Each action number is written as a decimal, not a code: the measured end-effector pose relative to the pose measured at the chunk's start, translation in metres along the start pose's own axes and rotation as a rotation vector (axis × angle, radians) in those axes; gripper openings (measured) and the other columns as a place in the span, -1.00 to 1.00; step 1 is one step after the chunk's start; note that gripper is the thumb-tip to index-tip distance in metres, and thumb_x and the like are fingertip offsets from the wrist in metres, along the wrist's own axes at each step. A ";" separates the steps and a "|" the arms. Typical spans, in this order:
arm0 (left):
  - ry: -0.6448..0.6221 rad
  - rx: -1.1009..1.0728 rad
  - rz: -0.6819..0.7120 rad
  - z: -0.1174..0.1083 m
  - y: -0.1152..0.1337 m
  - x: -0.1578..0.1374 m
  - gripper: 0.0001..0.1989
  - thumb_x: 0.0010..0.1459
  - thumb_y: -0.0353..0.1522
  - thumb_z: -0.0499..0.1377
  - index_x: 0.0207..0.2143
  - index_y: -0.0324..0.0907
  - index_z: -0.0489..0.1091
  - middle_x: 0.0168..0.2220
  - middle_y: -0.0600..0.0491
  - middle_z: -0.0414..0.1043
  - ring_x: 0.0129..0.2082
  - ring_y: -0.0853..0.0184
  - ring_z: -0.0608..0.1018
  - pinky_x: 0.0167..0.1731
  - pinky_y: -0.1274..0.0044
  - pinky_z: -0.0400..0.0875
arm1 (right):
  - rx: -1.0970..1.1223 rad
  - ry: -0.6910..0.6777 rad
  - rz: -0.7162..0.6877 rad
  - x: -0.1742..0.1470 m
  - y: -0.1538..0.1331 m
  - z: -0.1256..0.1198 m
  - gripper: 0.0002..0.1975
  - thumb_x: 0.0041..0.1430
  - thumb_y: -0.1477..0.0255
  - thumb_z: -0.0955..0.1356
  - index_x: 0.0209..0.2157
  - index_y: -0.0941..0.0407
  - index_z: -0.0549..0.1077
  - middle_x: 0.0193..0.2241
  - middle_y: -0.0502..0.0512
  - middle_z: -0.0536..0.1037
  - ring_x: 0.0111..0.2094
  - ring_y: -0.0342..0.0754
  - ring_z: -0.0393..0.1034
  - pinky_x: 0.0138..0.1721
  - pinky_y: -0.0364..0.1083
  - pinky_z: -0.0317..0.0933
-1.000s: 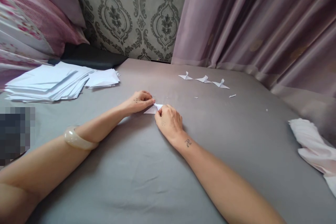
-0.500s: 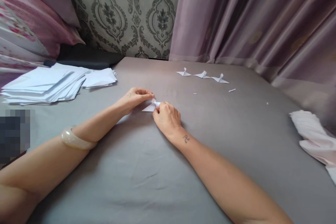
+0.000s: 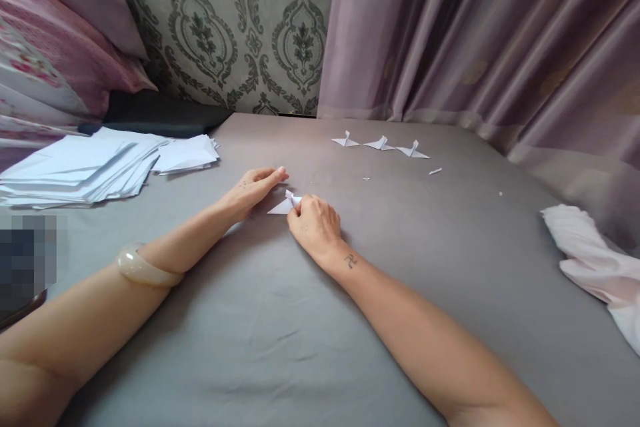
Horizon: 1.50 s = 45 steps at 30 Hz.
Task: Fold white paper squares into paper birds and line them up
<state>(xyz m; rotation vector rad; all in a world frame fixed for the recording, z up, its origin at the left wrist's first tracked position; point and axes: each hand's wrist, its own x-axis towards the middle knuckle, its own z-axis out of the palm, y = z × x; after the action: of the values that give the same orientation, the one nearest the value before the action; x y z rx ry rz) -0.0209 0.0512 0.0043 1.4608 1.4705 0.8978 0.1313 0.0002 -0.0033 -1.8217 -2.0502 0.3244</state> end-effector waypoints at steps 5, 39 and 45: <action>0.152 0.015 0.041 0.003 -0.001 0.002 -0.49 0.10 -0.04 0.12 -0.14 -0.29 0.46 -0.29 -0.03 0.48 -0.41 0.37 0.41 -0.45 0.59 0.22 | 0.001 0.026 0.013 0.016 0.000 -0.006 -0.80 0.12 0.40 0.25 -0.44 0.07 0.50 -0.42 0.08 0.58 -0.37 -0.02 0.43 -0.40 -0.11 0.10; 0.084 0.385 0.111 0.008 -0.006 0.010 -0.74 0.18 -0.31 0.06 -0.17 -0.20 0.46 -0.21 -0.05 0.52 -0.18 0.22 0.49 -0.14 0.44 0.33 | 0.011 0.147 0.459 0.229 0.001 0.029 -0.65 0.25 0.30 0.32 0.02 0.16 0.36 -0.01 0.19 0.42 -0.09 0.01 0.39 -0.10 0.08 0.34; 0.096 0.416 0.104 0.009 -0.007 0.013 -0.75 0.19 -0.32 0.06 -0.16 -0.19 0.46 -0.27 0.00 0.52 -0.24 0.29 0.49 -0.25 0.53 0.32 | 0.060 0.153 0.494 0.227 -0.004 0.031 -0.65 0.26 0.30 0.31 0.03 0.15 0.36 0.00 0.18 0.42 -0.09 0.01 0.39 -0.10 0.08 0.34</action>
<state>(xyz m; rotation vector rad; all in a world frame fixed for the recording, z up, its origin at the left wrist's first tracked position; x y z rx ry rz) -0.0152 0.0630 -0.0067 1.8300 1.7400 0.7603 0.0942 0.2267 -0.0011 -2.2221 -1.4547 0.3587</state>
